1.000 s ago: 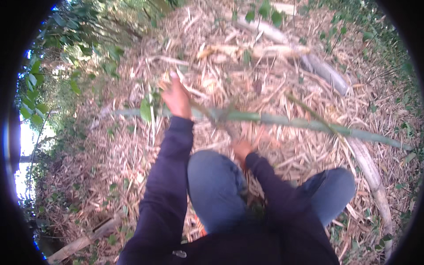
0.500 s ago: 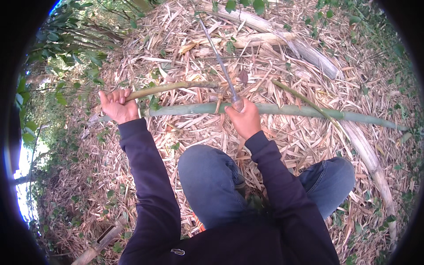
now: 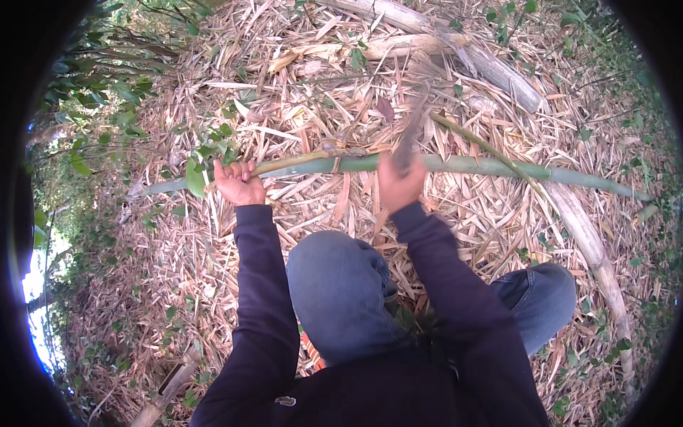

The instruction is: The person uses a machete to cut a long bamboo stalk into smaller sections. They first clear some branches, then sit on the ground to chop the bamboo into uniform lengths, and finally split one of the sections into thin strips.

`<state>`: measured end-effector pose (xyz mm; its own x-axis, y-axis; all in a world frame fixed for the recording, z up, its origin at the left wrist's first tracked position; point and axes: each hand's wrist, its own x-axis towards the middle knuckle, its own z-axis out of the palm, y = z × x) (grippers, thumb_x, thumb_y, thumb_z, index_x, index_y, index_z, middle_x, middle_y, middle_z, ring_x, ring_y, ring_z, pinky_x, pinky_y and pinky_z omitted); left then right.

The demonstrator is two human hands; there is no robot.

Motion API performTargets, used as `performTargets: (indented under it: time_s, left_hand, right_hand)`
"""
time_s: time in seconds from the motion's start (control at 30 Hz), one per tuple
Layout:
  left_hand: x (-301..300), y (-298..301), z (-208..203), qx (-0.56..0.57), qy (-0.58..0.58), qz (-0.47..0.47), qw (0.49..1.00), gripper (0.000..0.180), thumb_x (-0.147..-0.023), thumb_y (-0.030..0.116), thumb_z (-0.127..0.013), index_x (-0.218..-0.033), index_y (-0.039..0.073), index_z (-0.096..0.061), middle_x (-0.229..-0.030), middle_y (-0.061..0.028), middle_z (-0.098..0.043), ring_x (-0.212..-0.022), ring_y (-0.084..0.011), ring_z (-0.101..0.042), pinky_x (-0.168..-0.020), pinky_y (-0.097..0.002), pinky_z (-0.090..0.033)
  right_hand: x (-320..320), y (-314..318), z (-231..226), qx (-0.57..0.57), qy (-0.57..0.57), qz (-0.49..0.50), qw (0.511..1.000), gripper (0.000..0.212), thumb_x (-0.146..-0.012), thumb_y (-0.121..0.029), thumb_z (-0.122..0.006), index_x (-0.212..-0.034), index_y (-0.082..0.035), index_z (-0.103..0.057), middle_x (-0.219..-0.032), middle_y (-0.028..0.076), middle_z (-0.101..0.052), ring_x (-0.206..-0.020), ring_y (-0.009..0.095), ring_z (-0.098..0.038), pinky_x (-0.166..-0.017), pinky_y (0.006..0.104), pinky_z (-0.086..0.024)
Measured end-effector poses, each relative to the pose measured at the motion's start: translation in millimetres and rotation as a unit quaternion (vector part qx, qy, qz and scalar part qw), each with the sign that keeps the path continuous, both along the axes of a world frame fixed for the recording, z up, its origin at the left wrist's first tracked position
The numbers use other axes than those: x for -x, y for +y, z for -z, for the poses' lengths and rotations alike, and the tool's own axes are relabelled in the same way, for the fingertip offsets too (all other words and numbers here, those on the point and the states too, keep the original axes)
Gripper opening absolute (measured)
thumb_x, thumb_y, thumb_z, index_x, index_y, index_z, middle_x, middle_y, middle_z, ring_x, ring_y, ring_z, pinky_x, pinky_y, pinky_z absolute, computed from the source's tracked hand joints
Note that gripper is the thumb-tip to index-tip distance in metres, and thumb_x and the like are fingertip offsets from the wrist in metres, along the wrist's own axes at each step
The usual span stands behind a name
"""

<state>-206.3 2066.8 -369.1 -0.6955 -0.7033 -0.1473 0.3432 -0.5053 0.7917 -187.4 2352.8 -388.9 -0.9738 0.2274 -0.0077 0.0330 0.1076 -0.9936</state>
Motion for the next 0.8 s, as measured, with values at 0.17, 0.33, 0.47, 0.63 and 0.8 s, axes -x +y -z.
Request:
performTargets:
  time_s: [0.17,0.33,0.47,0.63,0.8]
  left_hand:
    - [22.0,18.4,-7.3,0.02,0.022,0.062,0.998,0.047,-0.097,0.03,-0.041,-0.055,0.016,-0.024,-0.047,0.0019,-0.021,-0.042,-0.0122,-0.022,-0.05,-0.0318,-0.033]
    - [8.1,5.9,-6.0,0.016,0.079,0.181,0.98,0.051,-0.097,0.03,-0.044,-0.052,0.017,-0.023,-0.045,0.002,-0.021,-0.043,-0.0124,-0.024,-0.053,-0.0301,-0.031]
    - [3.7,-2.4,1.4,0.001,0.1,0.22,0.97,0.052,-0.098,0.029,-0.041,-0.051,0.016,-0.024,-0.045,0.0011,-0.024,-0.044,-0.0134,-0.026,-0.055,-0.0311,-0.032]
    - [14.3,20.2,-9.2,0.058,0.1,0.253,0.961,0.049,-0.095,0.024,-0.04,-0.049,0.014,-0.026,-0.045,-0.0004,-0.023,-0.044,-0.0145,-0.025,-0.054,-0.0324,-0.032]
    - [18.4,43.4,-21.9,0.01,0.033,0.142,0.989,0.036,-0.09,0.027,-0.057,-0.061,0.013,-0.041,-0.06,-0.0005,-0.041,-0.058,-0.0142,-0.039,-0.065,-0.0333,-0.037]
  right_hand:
    - [-31.4,8.8,93.8,-0.091,-0.326,-0.216,0.916,0.04,-0.077,-0.032,-0.063,-0.097,0.003,-0.06,-0.083,0.022,-0.064,-0.079,0.034,-0.063,-0.074,0.0421,-0.048]
    - [40.3,12.6,-75.0,0.096,-0.089,-0.137,0.982,0.015,-0.081,-0.015,-0.065,-0.079,-0.004,-0.055,-0.054,0.001,-0.049,-0.041,0.008,-0.044,-0.039,0.0252,-0.036]
    - [39.1,23.7,-132.7,0.095,0.188,-0.054,0.976,0.017,-0.082,-0.019,-0.061,-0.085,-0.002,-0.056,-0.065,0.009,-0.053,-0.053,0.017,-0.049,-0.051,0.0304,-0.04]
    - [-63.4,-1.6,127.4,-0.19,-0.361,-0.207,0.889,0.04,-0.074,-0.028,-0.063,-0.096,0.005,-0.062,-0.089,0.029,-0.063,-0.085,0.039,-0.063,-0.079,0.0439,-0.049]
    - [-55.5,-3.4,106.6,0.14,-0.467,-0.182,0.854,0.021,-0.077,-0.017,-0.061,-0.068,0.001,-0.056,-0.053,0.012,-0.055,-0.037,0.022,-0.053,-0.034,0.0367,-0.042]
